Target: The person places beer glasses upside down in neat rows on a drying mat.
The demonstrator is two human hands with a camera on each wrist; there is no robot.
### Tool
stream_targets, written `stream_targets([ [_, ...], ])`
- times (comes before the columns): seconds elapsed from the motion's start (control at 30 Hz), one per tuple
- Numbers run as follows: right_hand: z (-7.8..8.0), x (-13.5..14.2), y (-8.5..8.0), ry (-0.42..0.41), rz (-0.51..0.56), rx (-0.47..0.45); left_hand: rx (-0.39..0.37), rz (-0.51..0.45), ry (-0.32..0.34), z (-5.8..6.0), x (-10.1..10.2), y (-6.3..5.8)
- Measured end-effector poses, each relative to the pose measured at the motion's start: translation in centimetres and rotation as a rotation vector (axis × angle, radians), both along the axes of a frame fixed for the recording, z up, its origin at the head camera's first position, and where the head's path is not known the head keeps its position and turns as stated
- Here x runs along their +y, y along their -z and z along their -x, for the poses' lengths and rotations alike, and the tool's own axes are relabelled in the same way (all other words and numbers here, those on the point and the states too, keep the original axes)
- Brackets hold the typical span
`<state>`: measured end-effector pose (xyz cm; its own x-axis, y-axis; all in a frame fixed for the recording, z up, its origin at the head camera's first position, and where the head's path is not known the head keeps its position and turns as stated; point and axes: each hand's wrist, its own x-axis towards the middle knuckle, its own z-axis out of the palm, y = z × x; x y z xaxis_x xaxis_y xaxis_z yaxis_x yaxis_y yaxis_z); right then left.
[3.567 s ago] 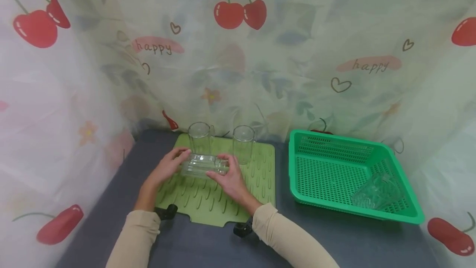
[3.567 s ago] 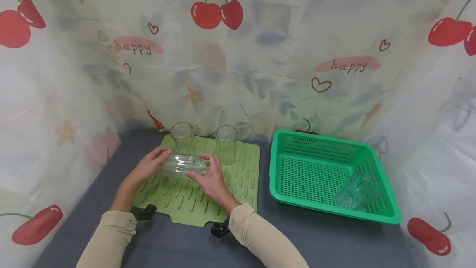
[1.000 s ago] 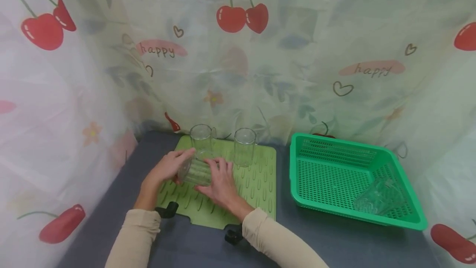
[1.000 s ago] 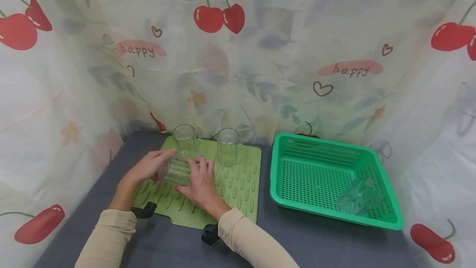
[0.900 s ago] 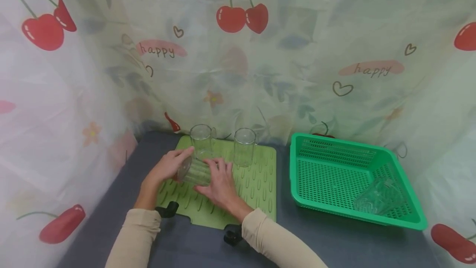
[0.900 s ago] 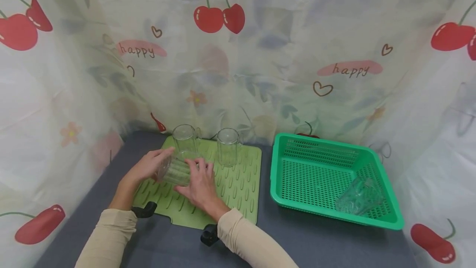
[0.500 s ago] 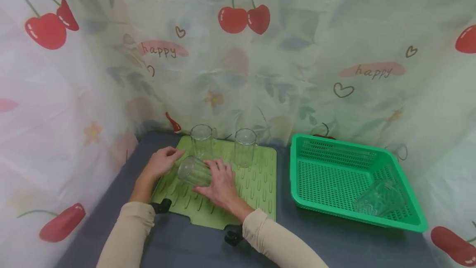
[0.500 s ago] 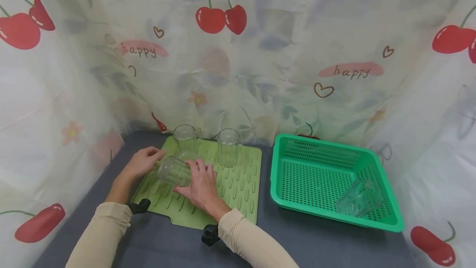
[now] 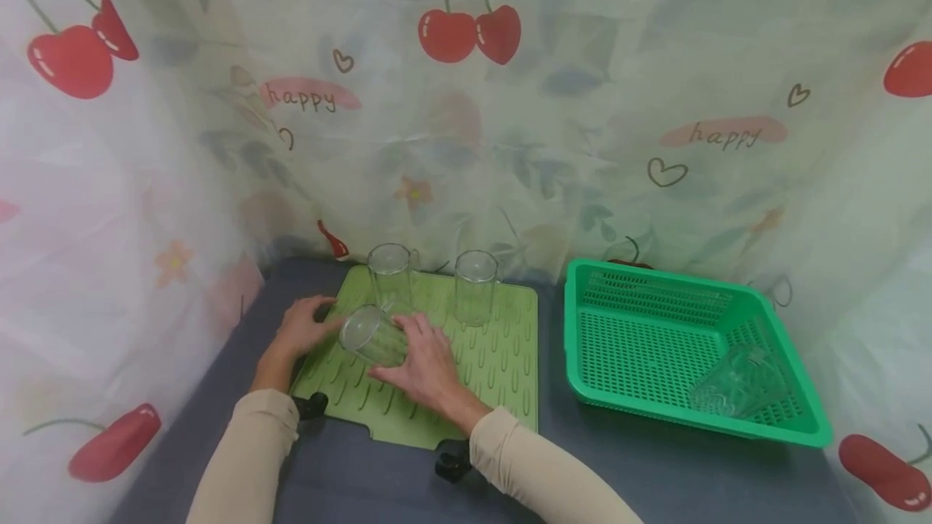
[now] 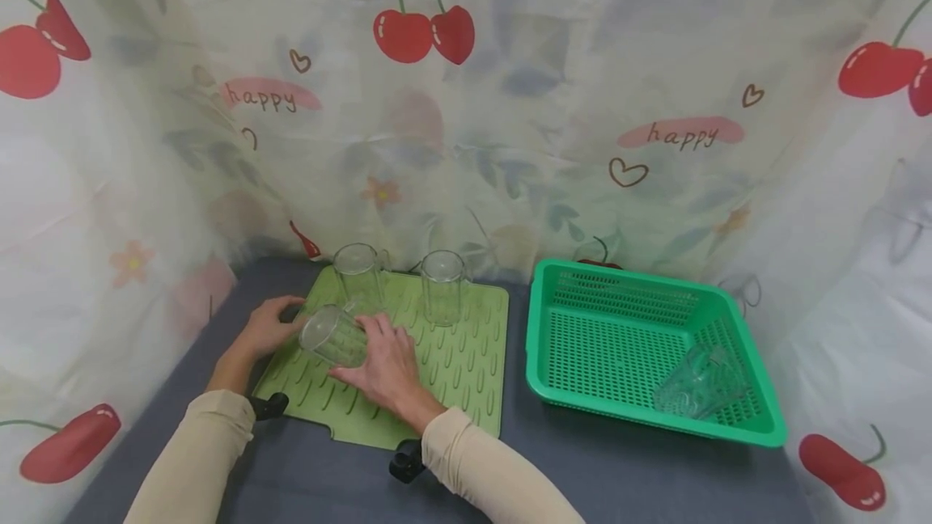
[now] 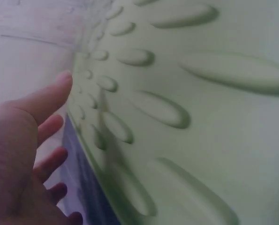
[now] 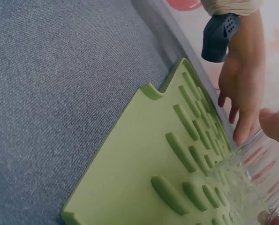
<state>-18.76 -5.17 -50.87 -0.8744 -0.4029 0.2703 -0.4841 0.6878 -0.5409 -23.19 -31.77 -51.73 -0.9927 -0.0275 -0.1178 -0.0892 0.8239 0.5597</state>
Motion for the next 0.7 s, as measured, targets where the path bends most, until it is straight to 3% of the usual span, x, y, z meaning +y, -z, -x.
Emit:
stream_targets([
  [0.27,0.3,-0.3,0.0,-0.034,0.026,-0.024,-0.037,0.025,0.02,-0.7,-0.4,0.8],
  [0.7,0.6,-1.2,-0.1,-0.074,0.094,-0.142,-0.103,0.078,0.059,-0.8,-0.1,0.3],
])
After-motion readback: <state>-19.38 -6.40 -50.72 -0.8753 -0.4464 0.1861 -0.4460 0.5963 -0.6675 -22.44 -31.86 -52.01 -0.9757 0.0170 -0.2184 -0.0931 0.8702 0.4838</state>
